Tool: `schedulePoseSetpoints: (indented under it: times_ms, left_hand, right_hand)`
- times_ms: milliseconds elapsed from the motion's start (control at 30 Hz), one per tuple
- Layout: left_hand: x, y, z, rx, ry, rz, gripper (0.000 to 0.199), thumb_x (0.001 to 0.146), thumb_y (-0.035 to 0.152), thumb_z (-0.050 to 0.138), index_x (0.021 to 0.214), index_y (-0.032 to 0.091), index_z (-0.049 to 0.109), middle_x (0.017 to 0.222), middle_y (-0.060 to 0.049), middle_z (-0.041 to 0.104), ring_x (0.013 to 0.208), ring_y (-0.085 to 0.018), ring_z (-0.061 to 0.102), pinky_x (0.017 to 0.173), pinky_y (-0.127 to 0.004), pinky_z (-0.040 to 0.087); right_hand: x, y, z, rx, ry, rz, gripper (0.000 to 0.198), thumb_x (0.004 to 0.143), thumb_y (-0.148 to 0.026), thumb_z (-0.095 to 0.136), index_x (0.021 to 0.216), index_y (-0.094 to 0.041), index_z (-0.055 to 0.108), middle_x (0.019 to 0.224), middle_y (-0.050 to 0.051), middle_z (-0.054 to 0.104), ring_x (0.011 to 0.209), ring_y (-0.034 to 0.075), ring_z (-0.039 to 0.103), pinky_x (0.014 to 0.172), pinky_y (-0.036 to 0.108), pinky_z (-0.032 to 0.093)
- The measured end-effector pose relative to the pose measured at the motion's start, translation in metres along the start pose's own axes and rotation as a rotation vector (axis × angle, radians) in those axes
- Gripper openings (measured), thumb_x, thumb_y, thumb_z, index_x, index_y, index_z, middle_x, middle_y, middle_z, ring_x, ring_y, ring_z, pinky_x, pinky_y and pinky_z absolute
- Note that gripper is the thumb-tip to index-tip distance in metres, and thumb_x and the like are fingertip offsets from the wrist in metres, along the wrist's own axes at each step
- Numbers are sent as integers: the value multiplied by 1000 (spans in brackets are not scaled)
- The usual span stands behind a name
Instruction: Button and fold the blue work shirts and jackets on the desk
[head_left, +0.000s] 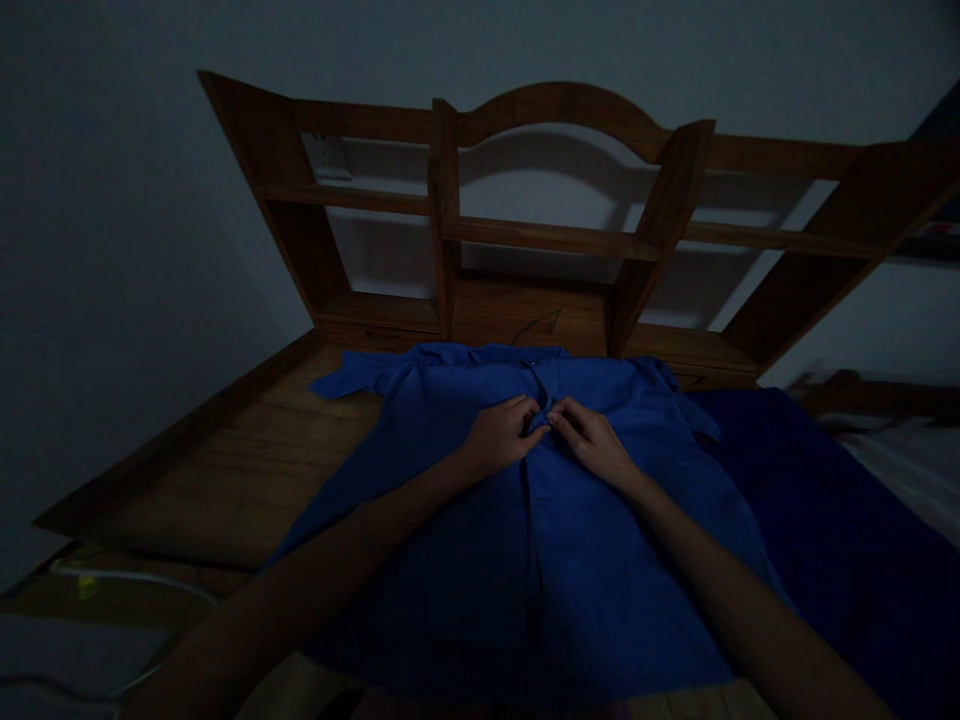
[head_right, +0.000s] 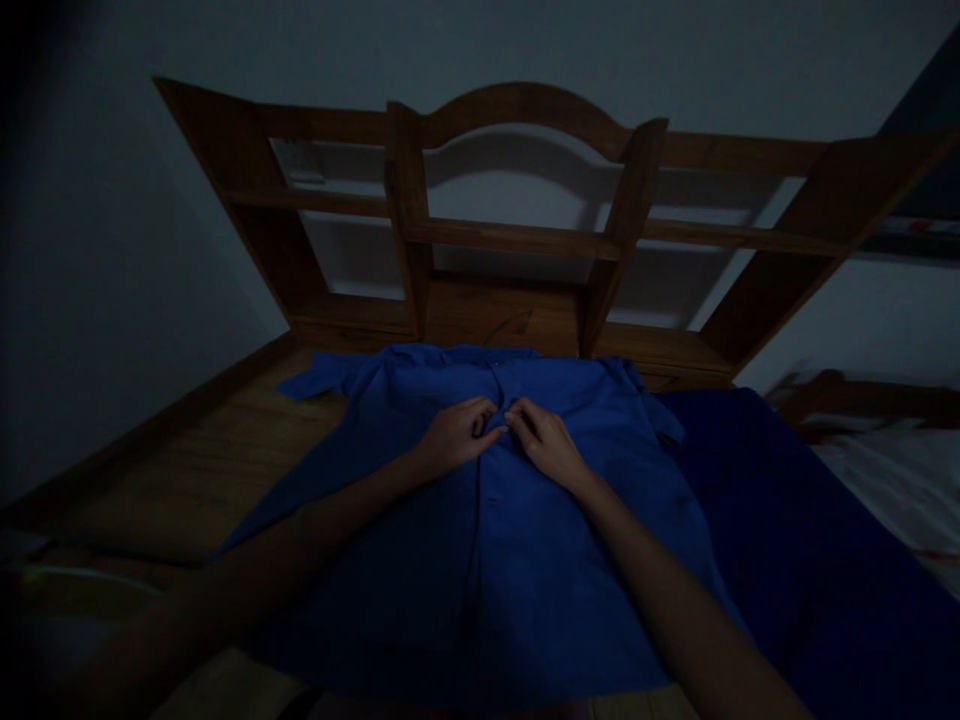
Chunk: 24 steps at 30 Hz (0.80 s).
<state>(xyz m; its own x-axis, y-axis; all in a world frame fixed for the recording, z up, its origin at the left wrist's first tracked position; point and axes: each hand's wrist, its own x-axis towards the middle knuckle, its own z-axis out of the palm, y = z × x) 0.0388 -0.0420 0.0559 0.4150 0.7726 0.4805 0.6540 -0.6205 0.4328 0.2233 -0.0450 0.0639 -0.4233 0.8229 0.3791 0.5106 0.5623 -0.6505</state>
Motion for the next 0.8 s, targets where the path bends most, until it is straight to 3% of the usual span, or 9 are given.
schedulePoseSetpoints:
  times_ms: [567, 800]
  left_hand:
    - [1, -2, 3, -51, -6, -22, 10, 80, 23, 50, 89, 20, 55, 77, 1, 53, 67, -12, 50, 59, -22, 37]
    - [0, -1, 6, -142, 85, -91, 17, 80, 24, 53, 97, 21, 55, 88, 0, 54, 62, -9, 49, 59, -22, 39]
  right_hand:
    - [1, 2, 0, -2, -14, -10, 24, 92, -39, 38, 87, -20, 53, 69, 0, 54, 62, 13, 51, 60, 24, 37]
    - [3, 0, -3, -6, 0, -17, 23, 91, -39, 40, 88, -20, 54, 69, 0, 55, 61, 13, 50, 59, 24, 37]
